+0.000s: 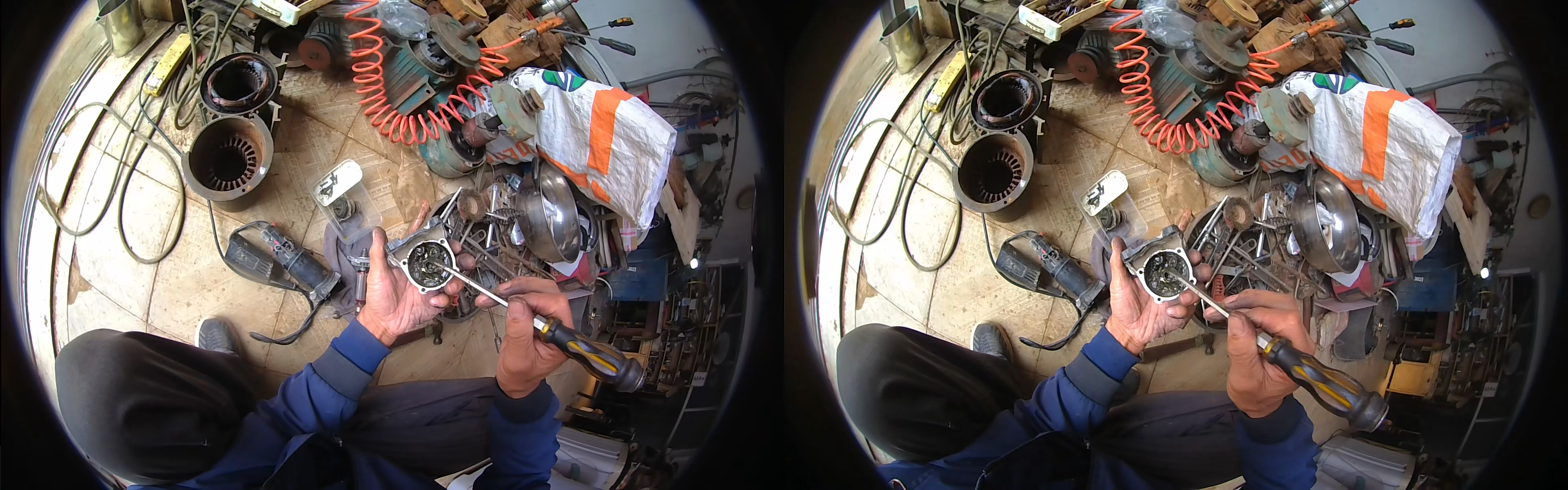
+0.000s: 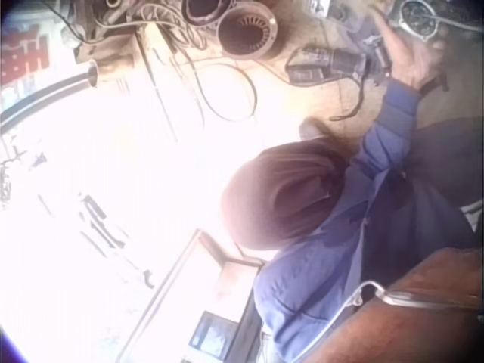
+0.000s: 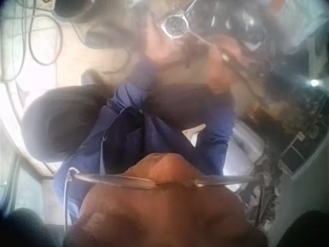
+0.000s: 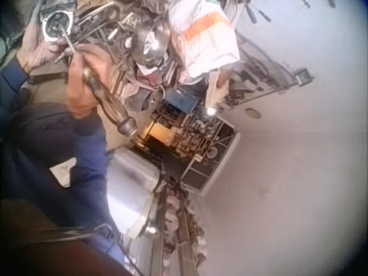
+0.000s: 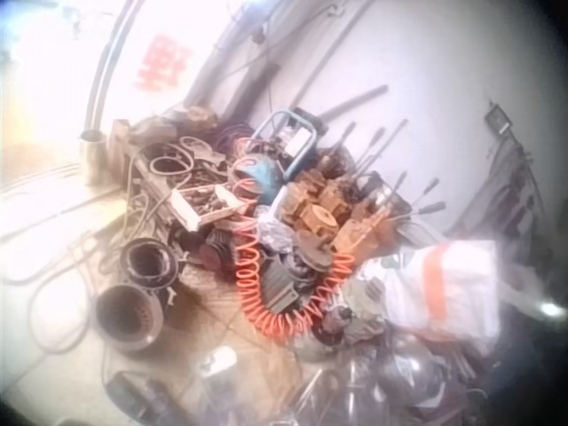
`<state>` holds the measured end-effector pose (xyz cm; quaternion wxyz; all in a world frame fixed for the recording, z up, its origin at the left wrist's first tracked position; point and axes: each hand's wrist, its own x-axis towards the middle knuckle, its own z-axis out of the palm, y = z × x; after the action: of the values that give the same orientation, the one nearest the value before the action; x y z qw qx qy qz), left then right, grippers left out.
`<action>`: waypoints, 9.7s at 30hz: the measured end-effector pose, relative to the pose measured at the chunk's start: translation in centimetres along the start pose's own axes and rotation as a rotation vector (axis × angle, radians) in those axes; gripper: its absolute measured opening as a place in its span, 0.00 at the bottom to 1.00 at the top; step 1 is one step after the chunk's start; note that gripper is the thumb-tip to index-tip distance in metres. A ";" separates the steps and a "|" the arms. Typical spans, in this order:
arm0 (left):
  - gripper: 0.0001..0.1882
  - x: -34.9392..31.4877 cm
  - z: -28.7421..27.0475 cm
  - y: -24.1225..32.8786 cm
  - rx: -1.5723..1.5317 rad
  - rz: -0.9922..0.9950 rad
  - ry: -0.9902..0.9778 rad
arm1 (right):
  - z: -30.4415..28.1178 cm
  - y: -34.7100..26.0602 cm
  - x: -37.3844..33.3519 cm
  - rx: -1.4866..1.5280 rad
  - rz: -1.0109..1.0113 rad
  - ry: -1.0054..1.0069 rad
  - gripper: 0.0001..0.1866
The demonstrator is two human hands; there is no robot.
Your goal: The person assembles a small electric motor by inserting a rotor into a stator housing and attaching a metal end cap. They handle the components by hand, aligning and pressing parts together in a cluttered workshop.
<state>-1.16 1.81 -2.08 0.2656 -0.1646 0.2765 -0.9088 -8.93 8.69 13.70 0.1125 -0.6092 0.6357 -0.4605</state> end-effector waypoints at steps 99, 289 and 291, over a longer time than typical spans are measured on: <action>0.49 0.6 0.3 1.3 1.540 0.455 0.103 | -0.8 0.7 0.7 0.043 0.024 0.023 0.08; 0.10 -1.2 4.6 4.9 1.634 0.200 0.289 | -0.1 3.7 1.6 -0.488 0.434 -0.544 0.16; 0.11 -1.2 4.7 4.9 1.726 0.181 0.364 | 0.0 3.8 1.7 -0.495 0.398 -0.541 0.16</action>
<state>3.85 -2.88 -1.41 0.3199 0.2629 -0.4556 -0.7880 -11.88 6.60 11.63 0.2126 -0.5821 0.7800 -0.0865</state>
